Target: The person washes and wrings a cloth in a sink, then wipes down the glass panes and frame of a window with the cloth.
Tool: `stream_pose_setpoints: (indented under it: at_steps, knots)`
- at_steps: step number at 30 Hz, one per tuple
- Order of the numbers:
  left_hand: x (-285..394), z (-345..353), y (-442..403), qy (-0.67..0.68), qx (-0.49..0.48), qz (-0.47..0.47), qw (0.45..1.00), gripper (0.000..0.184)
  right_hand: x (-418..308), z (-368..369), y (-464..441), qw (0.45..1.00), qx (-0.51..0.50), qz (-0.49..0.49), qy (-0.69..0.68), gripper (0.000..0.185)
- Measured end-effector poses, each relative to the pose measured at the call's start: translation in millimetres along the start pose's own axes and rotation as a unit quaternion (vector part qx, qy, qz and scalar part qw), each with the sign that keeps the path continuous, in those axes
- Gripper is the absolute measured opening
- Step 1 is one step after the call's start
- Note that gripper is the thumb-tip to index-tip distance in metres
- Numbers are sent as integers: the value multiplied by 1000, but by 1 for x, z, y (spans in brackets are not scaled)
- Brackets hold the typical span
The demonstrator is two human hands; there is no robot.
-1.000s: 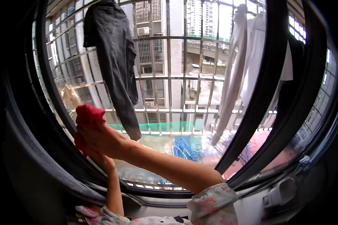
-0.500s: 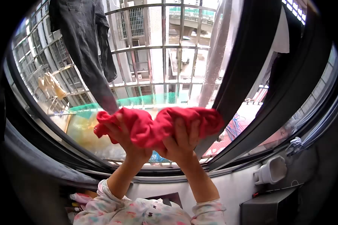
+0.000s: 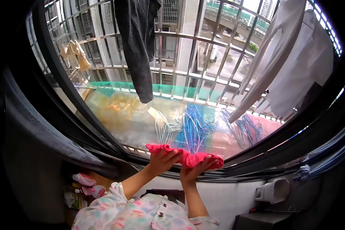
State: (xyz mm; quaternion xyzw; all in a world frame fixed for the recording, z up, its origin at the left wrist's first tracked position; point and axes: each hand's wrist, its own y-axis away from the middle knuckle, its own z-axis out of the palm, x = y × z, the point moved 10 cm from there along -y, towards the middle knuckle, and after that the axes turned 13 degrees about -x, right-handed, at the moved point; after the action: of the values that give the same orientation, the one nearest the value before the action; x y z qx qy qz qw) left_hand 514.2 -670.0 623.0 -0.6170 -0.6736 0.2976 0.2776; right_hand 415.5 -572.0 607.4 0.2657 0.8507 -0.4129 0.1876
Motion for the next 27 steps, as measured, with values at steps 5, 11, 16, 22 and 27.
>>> stream_pose_setpoints:
  at_steps: [5,11,16,22,27]
  knots:
    - [-59,-111,-60,-114,144,-76,980,32,-132,-34,-83,964,86,-216,131,48]
    - [-140,-199,-64,-76,240,-166,953,53,-276,-33,-127,917,172,-309,183,32]
    - [-153,-98,34,-129,219,-440,861,46,-262,109,-34,772,-43,-552,312,57]
    - [-71,-78,43,-153,207,-515,818,50,-180,145,27,834,-129,-504,184,51]
    - [-55,-46,30,-38,197,-460,865,54,-150,81,-4,871,-95,-456,160,47]
